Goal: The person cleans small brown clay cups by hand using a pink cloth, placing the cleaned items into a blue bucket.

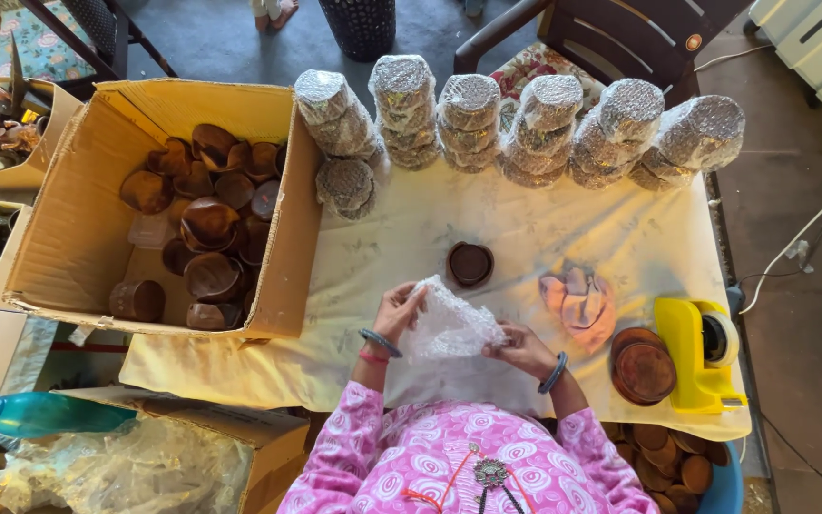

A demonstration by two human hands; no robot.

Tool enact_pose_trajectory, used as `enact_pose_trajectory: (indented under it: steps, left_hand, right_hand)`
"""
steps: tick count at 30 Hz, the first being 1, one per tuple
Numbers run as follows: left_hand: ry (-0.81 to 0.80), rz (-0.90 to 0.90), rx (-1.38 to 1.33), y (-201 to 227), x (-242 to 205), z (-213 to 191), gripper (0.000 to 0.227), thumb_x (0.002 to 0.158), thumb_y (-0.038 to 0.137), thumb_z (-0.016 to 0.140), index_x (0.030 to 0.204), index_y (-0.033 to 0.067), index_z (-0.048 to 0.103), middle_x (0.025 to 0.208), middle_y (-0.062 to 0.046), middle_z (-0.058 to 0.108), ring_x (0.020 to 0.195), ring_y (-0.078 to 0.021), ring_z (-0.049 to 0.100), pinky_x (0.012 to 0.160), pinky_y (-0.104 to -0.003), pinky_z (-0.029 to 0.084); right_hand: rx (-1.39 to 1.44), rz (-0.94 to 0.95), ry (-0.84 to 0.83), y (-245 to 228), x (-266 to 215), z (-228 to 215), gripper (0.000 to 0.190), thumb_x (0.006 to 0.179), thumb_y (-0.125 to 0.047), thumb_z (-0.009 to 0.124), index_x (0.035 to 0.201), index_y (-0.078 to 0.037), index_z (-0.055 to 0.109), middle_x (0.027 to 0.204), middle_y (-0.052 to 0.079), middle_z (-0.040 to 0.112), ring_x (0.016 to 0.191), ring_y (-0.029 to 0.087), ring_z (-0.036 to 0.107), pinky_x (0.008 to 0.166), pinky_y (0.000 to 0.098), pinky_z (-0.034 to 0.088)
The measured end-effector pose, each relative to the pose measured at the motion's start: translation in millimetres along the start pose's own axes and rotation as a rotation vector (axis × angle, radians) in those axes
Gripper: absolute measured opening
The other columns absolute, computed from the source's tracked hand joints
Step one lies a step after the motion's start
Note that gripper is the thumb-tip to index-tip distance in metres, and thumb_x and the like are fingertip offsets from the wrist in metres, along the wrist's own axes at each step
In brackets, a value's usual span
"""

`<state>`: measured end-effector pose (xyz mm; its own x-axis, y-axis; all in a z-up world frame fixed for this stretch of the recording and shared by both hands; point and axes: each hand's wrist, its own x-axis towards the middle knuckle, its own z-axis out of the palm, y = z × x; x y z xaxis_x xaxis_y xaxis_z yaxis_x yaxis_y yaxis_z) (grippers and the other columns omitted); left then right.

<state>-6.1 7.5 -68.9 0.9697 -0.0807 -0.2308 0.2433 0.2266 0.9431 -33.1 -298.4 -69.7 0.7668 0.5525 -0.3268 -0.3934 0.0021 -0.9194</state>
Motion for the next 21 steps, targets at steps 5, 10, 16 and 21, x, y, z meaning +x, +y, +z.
enact_pose_trajectory:
  steps: [5,10,16,21]
  left_hand:
    - [-0.201,-0.287,-0.017,53,-42,19,0.055,0.099,0.034,0.06,0.152,0.0217,0.051,0.093,0.005,0.074,0.057,0.0005,0.049,0.055,-0.021,0.055]
    - [-0.309,-0.14,-0.062,57,-23,32,0.072,0.094,0.02,0.07,0.158,0.0257,0.038,0.126,-0.001,0.063,0.091,-0.0035,0.058,0.081,-0.026,0.055]
    - [-0.502,-0.061,-0.271,60,10,23,0.077,0.091,0.004,0.074,0.158,0.0128,0.039,0.161,-0.007,0.046,0.126,-0.0141,0.057,0.105,-0.034,0.05]
    - [-0.528,-0.061,-0.35,42,40,22,0.078,0.089,-0.005,0.071,0.161,0.0019,0.04,0.161,-0.001,0.046,0.121,-0.0115,0.059,0.104,-0.032,0.051]
  right_hand:
    - [0.074,-0.118,0.319,-4,-14,-11,0.016,0.095,-0.018,0.068,0.101,-0.004,0.074,0.096,-0.002,0.077,0.093,0.006,0.069,0.09,0.0267,0.052]
    - [0.122,-0.281,0.531,27,28,-35,0.011,0.096,-0.016,0.073,0.094,-0.006,0.073,0.079,0.0,0.07,0.069,0.008,0.062,0.066,0.027,0.05]
    - [0.143,-0.194,0.829,13,54,-31,0.023,0.1,-0.022,0.074,0.084,-0.009,0.064,0.068,-0.002,0.056,0.054,0.005,0.044,0.047,0.0257,0.034]
    - [0.174,-0.294,0.874,30,72,-43,0.016,0.099,-0.015,0.076,0.087,-0.008,0.068,0.081,-0.003,0.067,0.066,0.004,0.053,0.057,0.0219,0.039]
